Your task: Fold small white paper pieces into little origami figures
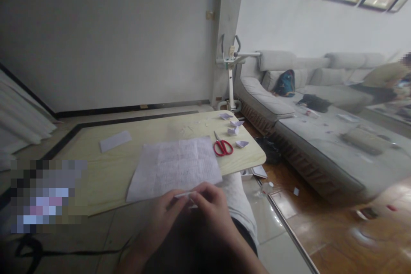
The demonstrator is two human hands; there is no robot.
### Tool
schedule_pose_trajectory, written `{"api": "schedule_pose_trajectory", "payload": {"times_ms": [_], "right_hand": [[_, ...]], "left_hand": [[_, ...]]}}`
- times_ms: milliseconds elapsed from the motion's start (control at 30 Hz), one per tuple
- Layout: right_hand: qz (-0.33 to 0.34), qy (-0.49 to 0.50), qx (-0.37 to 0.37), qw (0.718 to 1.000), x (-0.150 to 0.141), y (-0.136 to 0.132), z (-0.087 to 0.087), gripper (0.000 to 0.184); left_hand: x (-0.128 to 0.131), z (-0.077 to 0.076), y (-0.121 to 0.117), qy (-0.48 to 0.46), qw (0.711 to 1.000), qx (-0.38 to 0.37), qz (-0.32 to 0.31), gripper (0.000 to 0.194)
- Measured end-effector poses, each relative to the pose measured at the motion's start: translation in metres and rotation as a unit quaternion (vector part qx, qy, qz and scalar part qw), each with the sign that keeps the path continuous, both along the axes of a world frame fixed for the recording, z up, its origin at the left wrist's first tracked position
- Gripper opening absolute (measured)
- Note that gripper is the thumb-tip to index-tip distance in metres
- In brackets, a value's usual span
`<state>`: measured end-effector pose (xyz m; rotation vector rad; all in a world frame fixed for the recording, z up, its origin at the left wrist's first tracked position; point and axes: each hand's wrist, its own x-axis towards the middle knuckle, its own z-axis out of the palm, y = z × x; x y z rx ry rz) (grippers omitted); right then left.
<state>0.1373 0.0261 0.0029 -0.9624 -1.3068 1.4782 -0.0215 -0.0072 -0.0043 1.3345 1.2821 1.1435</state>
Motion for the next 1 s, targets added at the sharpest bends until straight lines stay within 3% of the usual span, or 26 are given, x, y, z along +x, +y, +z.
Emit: {"api": "schedule_pose_trajectory", "payload": {"times_ms": [333,533,767,1000], "right_hand": [[-0.008,0.013,0.013,1.000,-0.001,-0.001,-0.005,0.020],[-0.017,-0.129,0.102,0.986,-0.001,-0.001,-0.008,0.013],[-0.017,-0.107,0.092,0.990,-0.001,-0.001,-0.009,0.018],[-0.047,-0.114,0.116,0.986,0.001,-0.001,-0.012,0.023]], "left_hand": [[0.003,-0.003,0.001,0.002,0.999,-0.040,0.016,0.021],[0.001,-0.006,0.001,0.070,0.997,0.021,-0.007,0.019],[0.004,-0.011,0.002,0.073,0.997,0.014,0.016,0.018],[0.005,-0.002,-0.002,0.079,0.996,0.028,-0.015,0.022]]}}
